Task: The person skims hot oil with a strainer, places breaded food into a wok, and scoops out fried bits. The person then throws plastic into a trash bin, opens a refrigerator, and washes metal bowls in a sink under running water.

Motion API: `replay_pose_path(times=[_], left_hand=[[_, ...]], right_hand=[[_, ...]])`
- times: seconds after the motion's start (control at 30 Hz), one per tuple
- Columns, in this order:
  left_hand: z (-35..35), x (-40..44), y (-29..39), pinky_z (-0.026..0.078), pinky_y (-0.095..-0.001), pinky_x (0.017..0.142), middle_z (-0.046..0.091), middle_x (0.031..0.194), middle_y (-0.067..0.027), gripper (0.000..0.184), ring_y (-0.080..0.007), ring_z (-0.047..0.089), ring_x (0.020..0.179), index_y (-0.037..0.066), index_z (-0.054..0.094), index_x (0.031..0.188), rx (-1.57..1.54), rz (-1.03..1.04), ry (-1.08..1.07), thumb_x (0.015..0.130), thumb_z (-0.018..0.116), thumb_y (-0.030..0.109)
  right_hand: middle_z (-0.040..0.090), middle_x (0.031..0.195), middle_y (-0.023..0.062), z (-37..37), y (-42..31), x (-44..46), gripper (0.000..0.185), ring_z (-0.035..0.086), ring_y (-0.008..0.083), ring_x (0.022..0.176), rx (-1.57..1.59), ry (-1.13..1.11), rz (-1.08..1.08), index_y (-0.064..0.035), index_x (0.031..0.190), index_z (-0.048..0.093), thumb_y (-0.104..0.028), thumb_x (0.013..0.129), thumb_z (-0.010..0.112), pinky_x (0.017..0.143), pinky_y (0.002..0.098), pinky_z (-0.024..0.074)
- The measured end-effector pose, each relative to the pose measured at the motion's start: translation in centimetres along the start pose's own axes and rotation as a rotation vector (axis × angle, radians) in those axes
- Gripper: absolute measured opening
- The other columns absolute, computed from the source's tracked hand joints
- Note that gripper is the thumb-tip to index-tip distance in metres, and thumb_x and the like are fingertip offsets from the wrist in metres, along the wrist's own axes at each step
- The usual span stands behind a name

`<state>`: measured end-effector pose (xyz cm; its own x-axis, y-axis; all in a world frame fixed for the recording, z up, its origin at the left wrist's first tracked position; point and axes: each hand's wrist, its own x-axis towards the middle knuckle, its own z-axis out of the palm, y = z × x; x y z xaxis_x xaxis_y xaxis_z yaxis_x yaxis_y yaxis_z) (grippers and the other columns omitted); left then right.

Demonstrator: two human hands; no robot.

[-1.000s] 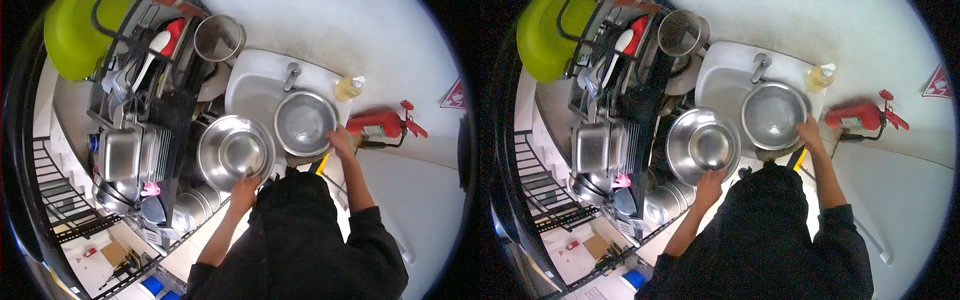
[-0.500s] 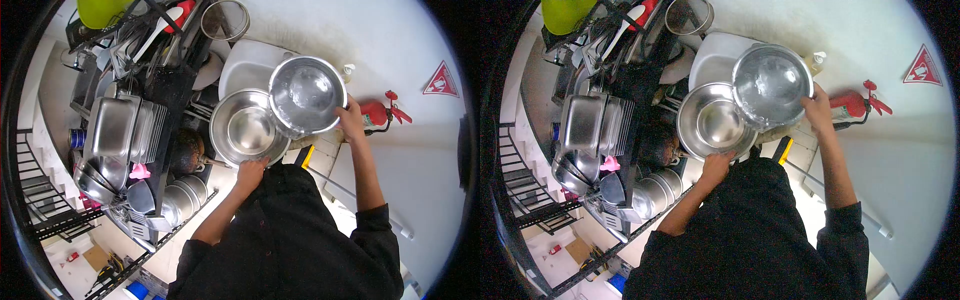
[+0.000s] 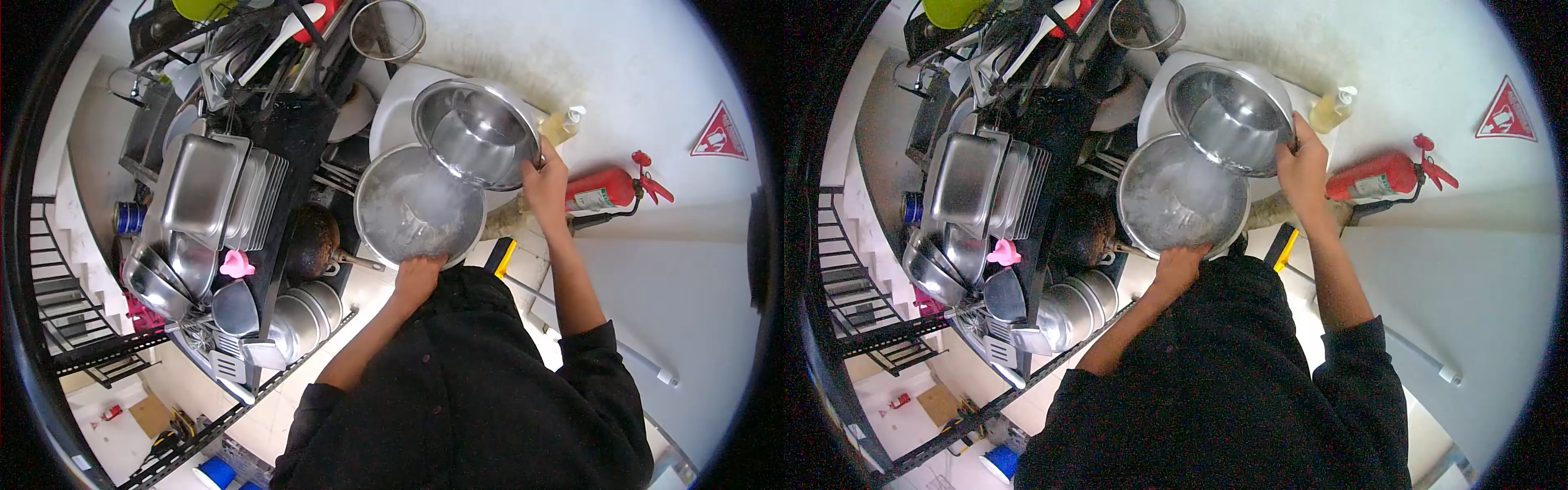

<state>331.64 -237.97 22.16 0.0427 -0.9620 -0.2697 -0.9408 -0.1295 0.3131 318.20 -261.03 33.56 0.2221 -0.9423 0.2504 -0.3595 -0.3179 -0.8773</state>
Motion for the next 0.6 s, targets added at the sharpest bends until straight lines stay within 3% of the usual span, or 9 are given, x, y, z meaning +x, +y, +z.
replay_pose_path(times=[0.1,0.3,0.4,0.5,0.6], left_hand=[[0.6,0.3,-0.4,0.053,-0.0447,0.061,0.067,0.077,-0.014,0.046,-0.0314,0.067,0.069,0.021,0.057,0.122,0.023,0.029,-0.007,0.078,0.054,0.008],[0.2,0.2,-0.4,0.053,-0.0439,0.059,0.067,0.078,-0.014,0.043,-0.0316,0.066,0.069,0.02,0.056,0.122,0.012,0.031,-0.002,0.081,0.049,0.01],[-0.1,0.1,-0.3,0.05,-0.0366,0.053,0.064,0.065,-0.0099,0.031,-0.024,0.066,0.062,0.016,0.062,0.108,0.1,0.098,0.142,0.079,0.053,0.009],[-0.2,0.6,-0.6,0.051,-0.0378,0.054,0.064,0.065,-0.0096,0.033,-0.0254,0.066,0.063,0.016,0.062,0.11,0.073,0.1,0.092,0.079,0.053,0.009],[-0.8,0.7,-0.8,0.051,-0.0395,0.055,0.065,0.068,-0.0091,0.036,-0.0269,0.066,0.063,0.018,0.061,0.113,0.029,0.088,0.03,0.08,0.052,0.009]], right_hand=[[0.063,0.089,0.0168,0.0,-1.1,-0.5,0.049,0.058,0.0215,0.072,-0.104,-0.019,0.008,0.0044,0.122,0.053,0.006,0.073,0.055,0.066,0.0311,0.0462],[0.048,0.133,0.0219,0.7,-0.4,-1.2,0.036,0.059,0.0333,0.094,-0.19,0.052,-0.408,0.0064,0.11,0.053,0.009,0.074,0.05,0.078,0.0338,0.0464],[0.042,0.139,0.0222,0.7,0.5,-1.5,0.029,0.057,0.0352,0.103,-0.139,0.067,-0.373,0.0076,0.104,0.051,0.008,0.075,0.05,0.088,0.0341,0.0439],[0.047,0.134,0.0218,0.2,2.7,-1.8,0.028,0.056,0.0355,0.106,-0.142,0.131,-0.211,0.0073,0.102,0.053,0.008,0.075,0.05,0.091,0.034,0.0435],[0.055,0.121,0.0225,-1.5,5.1,-2.1,0.029,0.059,0.0342,0.102,0.055,0.199,0.074,0.0057,0.103,0.054,0.007,0.074,0.051,0.087,0.035,0.0448]])
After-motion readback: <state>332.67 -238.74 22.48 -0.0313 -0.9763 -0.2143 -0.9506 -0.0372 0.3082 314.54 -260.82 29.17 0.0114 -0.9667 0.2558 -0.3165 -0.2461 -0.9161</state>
